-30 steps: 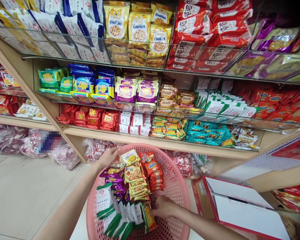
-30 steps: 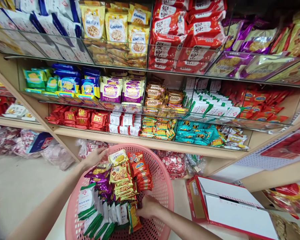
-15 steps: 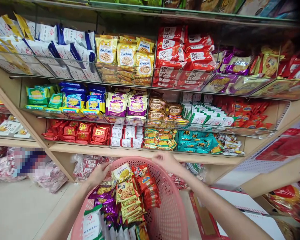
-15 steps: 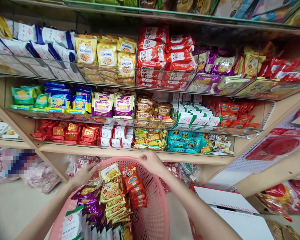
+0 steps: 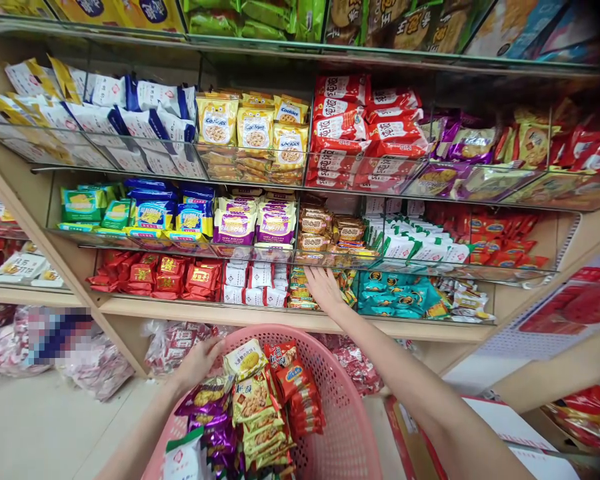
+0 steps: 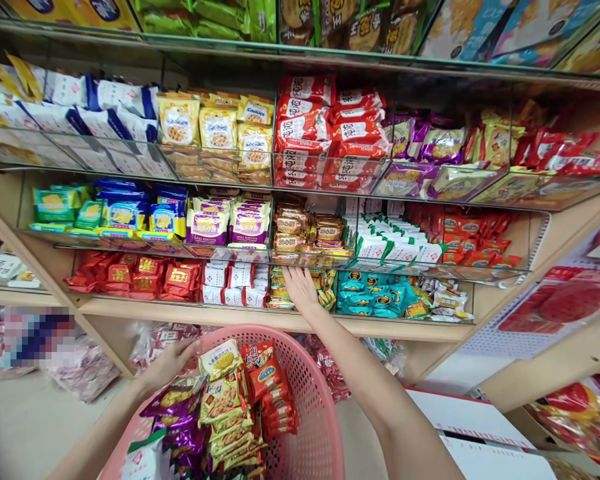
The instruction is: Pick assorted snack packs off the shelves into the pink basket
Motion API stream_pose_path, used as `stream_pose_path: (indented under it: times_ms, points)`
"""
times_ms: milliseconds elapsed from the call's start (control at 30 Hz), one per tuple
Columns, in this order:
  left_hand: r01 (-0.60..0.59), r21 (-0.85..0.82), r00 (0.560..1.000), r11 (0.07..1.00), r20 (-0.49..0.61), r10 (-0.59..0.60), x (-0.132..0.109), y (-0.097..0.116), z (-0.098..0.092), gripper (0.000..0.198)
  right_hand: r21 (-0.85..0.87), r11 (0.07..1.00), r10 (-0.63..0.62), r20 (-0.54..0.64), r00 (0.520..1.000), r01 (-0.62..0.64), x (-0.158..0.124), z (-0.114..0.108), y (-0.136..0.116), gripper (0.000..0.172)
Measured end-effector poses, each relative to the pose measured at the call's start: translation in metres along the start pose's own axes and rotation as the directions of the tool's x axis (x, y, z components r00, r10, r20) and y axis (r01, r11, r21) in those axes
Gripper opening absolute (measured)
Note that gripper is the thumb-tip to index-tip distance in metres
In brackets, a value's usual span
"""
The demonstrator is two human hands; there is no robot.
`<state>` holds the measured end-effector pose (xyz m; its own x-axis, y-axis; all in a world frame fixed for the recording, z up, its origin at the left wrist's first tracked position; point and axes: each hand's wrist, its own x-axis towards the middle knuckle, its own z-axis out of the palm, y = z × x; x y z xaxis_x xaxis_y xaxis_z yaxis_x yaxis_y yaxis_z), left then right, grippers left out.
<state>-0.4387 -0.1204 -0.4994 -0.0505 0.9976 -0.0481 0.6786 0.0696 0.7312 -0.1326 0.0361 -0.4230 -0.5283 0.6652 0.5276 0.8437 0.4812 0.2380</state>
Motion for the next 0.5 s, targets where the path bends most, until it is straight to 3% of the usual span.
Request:
stream_pose_path:
  times_ms: [167, 500]
  points:
    - [0.046, 0.052, 0.999, 0.998, 0.02, -0.048, -0.002, 0.006, 0.0, 0.047, 0.001, 0.999, 0.04, 0.016, 0.999, -0.04, 0.005, 0.014, 0.007, 0.039]
    - [0.001, 0.022, 1.0, 1.0, 0.017, -0.001, -0.003, 0.005, -0.002, 0.049, 0.031, 0.997, 0.067, 0.068, 0.995, -0.07, 0.016, 0.021, 0.01, 0.032]
